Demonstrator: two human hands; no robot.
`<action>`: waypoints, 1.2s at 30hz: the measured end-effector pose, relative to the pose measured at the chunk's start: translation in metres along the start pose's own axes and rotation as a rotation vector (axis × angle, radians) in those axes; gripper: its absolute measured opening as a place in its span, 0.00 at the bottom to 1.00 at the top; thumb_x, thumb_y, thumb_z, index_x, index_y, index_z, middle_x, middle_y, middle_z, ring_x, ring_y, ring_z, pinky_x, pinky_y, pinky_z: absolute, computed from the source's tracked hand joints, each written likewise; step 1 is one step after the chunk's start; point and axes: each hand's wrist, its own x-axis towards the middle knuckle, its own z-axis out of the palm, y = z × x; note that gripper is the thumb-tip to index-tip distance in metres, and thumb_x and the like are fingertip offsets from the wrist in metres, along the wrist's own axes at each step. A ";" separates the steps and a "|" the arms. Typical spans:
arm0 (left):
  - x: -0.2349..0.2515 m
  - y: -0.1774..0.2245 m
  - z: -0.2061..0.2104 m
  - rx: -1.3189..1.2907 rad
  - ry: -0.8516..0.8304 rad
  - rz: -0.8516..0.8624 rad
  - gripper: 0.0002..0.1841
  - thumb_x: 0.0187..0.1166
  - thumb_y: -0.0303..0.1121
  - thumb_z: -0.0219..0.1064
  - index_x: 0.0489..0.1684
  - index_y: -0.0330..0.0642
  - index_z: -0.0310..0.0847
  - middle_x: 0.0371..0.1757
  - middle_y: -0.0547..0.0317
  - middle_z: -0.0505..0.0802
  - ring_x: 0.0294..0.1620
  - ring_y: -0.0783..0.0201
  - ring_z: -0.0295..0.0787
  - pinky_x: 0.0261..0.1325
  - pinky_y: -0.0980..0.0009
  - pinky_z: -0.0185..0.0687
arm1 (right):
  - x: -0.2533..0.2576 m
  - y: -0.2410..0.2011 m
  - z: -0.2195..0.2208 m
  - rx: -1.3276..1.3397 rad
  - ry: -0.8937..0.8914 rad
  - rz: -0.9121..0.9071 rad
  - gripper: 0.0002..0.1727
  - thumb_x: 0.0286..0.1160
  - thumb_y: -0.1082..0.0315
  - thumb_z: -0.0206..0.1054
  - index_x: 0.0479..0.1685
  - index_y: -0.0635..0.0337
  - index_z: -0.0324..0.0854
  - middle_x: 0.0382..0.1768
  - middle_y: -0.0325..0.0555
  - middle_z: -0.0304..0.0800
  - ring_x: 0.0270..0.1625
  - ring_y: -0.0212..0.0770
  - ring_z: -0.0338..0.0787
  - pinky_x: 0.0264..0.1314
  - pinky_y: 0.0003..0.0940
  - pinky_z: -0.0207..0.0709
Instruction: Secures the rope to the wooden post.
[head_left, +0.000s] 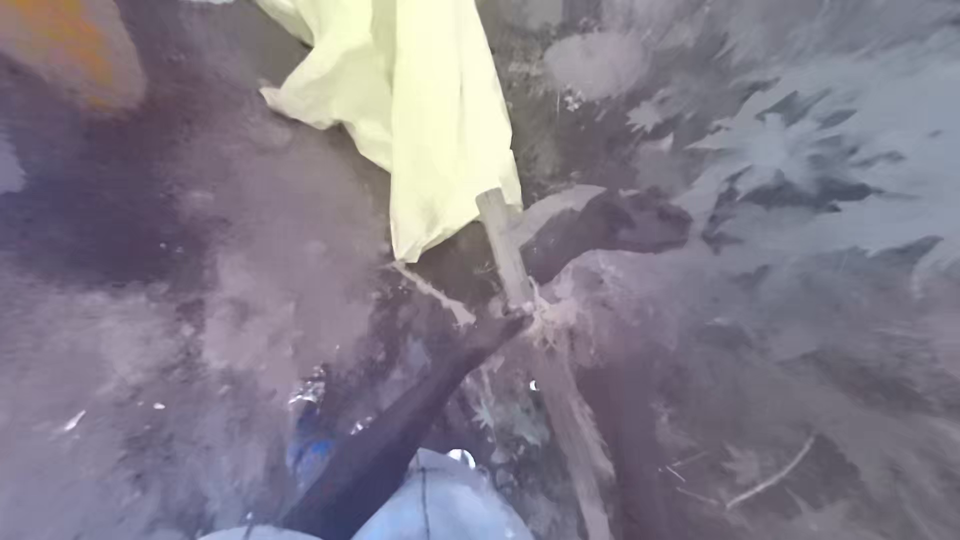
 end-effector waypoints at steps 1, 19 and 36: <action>-0.001 0.002 0.003 0.034 0.007 0.008 0.23 0.88 0.39 0.64 0.74 0.33 0.71 0.50 0.51 0.90 0.45 0.69 0.87 0.52 0.70 0.86 | -0.007 -0.011 -0.004 0.005 -0.035 -0.108 0.16 0.75 0.55 0.68 0.51 0.54 0.92 0.48 0.53 0.94 0.51 0.55 0.93 0.52 0.54 0.84; 0.006 0.000 0.011 0.336 0.120 -0.001 0.29 0.82 0.56 0.67 0.66 0.38 0.80 0.48 0.45 0.93 0.48 0.53 0.93 0.58 0.48 0.88 | 0.022 -0.023 0.001 0.019 -0.520 0.325 0.17 0.86 0.58 0.63 0.54 0.64 0.89 0.53 0.61 0.92 0.56 0.57 0.91 0.65 0.57 0.80; 0.009 0.014 0.009 0.430 0.091 -0.073 0.27 0.83 0.53 0.67 0.59 0.34 0.82 0.45 0.47 0.93 0.45 0.56 0.93 0.56 0.54 0.89 | -0.012 0.003 0.032 0.147 -0.224 0.097 0.14 0.73 0.62 0.72 0.45 0.66 0.90 0.38 0.55 0.94 0.41 0.54 0.94 0.46 0.55 0.87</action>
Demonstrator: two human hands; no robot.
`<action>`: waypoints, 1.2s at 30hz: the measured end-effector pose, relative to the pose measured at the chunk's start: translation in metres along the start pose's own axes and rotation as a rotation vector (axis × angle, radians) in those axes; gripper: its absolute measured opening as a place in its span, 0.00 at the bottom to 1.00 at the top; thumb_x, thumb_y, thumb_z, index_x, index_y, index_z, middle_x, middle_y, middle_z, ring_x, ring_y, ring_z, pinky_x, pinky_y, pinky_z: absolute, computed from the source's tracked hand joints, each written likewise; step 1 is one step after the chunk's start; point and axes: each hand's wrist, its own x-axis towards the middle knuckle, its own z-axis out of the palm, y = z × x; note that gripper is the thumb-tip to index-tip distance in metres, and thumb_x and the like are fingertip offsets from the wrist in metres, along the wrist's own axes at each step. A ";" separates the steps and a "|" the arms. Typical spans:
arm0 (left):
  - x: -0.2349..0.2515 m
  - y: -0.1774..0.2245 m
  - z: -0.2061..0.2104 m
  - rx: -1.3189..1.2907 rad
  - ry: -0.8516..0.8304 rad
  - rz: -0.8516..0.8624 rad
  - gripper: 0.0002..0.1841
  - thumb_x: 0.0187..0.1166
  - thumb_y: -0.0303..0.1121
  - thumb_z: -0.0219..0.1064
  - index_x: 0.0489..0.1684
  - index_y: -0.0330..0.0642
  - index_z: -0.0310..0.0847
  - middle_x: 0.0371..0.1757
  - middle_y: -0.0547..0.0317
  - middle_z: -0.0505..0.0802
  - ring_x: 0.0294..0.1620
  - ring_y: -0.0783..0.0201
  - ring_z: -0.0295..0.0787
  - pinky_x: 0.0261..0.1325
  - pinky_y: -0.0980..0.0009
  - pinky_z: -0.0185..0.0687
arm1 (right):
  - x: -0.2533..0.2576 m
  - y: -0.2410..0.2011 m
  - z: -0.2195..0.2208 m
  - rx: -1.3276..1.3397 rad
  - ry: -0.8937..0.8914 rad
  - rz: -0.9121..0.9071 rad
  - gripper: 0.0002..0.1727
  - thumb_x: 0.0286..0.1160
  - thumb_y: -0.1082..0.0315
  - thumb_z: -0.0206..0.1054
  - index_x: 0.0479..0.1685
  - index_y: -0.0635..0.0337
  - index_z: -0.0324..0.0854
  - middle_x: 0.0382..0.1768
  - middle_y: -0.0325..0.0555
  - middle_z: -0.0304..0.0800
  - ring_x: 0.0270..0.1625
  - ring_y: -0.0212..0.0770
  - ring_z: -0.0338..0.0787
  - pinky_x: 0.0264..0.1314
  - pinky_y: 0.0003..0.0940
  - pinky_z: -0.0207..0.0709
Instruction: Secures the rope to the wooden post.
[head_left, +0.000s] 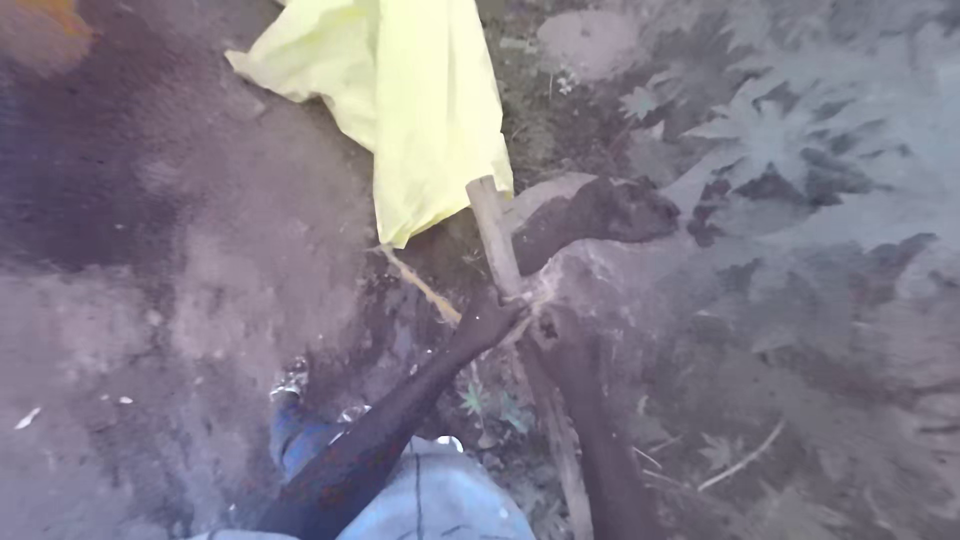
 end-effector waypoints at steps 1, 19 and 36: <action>-0.001 -0.001 0.000 -0.023 -0.006 -0.003 0.26 0.83 0.53 0.67 0.58 0.34 0.82 0.44 0.49 0.93 0.43 0.58 0.93 0.55 0.56 0.89 | 0.003 0.001 0.000 -0.035 0.012 -0.049 0.13 0.69 0.62 0.73 0.39 0.65 0.89 0.34 0.54 0.92 0.38 0.54 0.93 0.41 0.55 0.86; -0.022 -0.011 -0.005 0.430 0.038 0.257 0.21 0.88 0.39 0.62 0.77 0.46 0.79 0.74 0.41 0.84 0.69 0.47 0.86 0.73 0.50 0.80 | 0.025 0.007 0.009 0.124 -0.307 -0.074 0.19 0.72 0.58 0.76 0.55 0.60 0.85 0.43 0.52 0.91 0.43 0.52 0.91 0.50 0.56 0.85; -0.081 -0.037 -0.035 0.436 0.249 0.250 0.19 0.87 0.45 0.63 0.54 0.36 0.88 0.45 0.45 0.94 0.48 0.51 0.93 0.56 0.49 0.87 | -0.018 -0.065 -0.012 -0.131 -0.213 -0.431 0.16 0.78 0.66 0.64 0.55 0.66 0.88 0.41 0.58 0.92 0.37 0.57 0.94 0.37 0.52 0.88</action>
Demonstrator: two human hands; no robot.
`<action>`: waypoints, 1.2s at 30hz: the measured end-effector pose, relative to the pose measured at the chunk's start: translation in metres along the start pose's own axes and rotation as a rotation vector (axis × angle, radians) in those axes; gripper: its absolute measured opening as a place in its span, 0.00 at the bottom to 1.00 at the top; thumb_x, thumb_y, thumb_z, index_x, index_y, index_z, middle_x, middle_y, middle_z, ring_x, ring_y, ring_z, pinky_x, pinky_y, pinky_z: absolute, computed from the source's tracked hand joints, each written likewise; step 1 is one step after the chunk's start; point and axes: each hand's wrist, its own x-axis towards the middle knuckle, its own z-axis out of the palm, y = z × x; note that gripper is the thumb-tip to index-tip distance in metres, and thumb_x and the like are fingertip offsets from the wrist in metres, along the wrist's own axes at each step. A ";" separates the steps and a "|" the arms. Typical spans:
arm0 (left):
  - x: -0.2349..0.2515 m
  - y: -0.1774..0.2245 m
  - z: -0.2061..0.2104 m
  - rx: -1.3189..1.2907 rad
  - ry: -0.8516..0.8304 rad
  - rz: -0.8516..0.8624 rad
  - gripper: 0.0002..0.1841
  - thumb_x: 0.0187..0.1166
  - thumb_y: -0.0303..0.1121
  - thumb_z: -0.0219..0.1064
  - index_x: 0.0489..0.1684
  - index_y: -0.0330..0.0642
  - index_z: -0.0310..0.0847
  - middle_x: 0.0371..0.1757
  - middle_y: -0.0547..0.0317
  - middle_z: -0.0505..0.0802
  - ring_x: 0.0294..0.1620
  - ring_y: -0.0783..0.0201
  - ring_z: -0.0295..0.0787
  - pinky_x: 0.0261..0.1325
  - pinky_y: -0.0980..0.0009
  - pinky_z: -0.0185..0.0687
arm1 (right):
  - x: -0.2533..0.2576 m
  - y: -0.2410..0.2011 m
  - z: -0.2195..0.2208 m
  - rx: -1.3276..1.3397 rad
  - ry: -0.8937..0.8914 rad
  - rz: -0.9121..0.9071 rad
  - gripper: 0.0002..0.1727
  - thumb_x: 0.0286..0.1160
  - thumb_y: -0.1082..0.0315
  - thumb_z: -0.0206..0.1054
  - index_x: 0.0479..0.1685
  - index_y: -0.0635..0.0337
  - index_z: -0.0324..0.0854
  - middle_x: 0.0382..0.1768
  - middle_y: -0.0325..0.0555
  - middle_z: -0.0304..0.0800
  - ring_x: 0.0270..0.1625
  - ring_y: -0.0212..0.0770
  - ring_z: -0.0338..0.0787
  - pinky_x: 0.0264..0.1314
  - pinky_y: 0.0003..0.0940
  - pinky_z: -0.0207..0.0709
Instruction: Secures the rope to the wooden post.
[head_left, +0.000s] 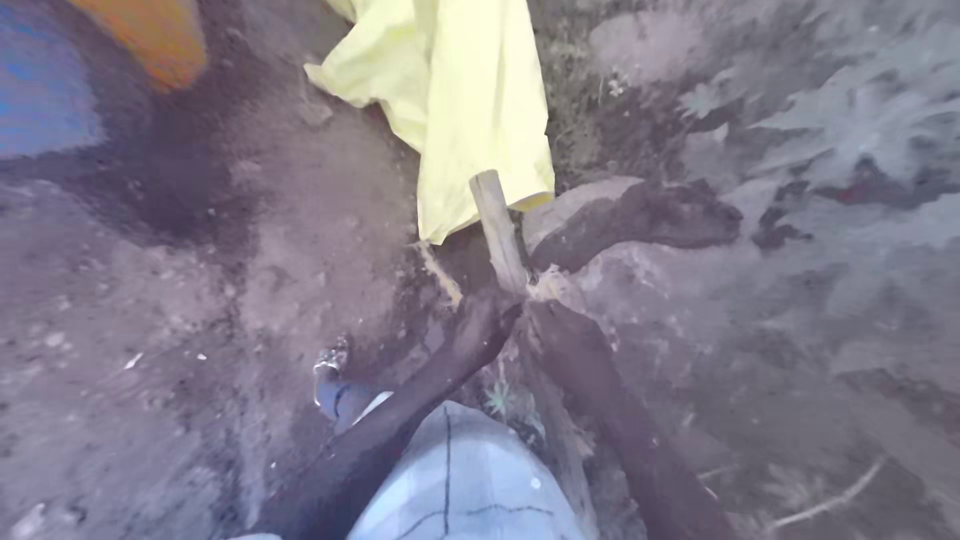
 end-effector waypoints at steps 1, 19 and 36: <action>0.000 0.001 0.002 0.008 -0.001 0.013 0.18 0.88 0.44 0.62 0.55 0.36 0.88 0.45 0.45 0.94 0.48 0.50 0.93 0.57 0.49 0.87 | 0.004 -0.009 -0.017 0.006 -0.170 0.095 0.16 0.83 0.64 0.62 0.59 0.64 0.86 0.45 0.59 0.92 0.43 0.58 0.94 0.45 0.54 0.87; 0.037 -0.022 -0.007 -0.106 0.161 0.065 0.19 0.82 0.40 0.70 0.68 0.46 0.85 0.61 0.50 0.92 0.60 0.56 0.90 0.67 0.53 0.85 | 0.022 0.063 0.040 0.482 0.150 0.342 0.11 0.65 0.64 0.78 0.27 0.62 0.83 0.22 0.45 0.84 0.25 0.40 0.83 0.32 0.42 0.80; 0.056 -0.026 0.067 -0.398 0.098 0.145 0.13 0.82 0.34 0.70 0.60 0.46 0.92 0.75 0.36 0.80 0.63 0.54 0.89 0.66 0.60 0.87 | 0.023 0.064 0.037 1.300 0.167 0.747 0.02 0.76 0.76 0.66 0.36 0.62 0.81 0.27 0.39 0.85 0.26 0.32 0.85 0.30 0.31 0.85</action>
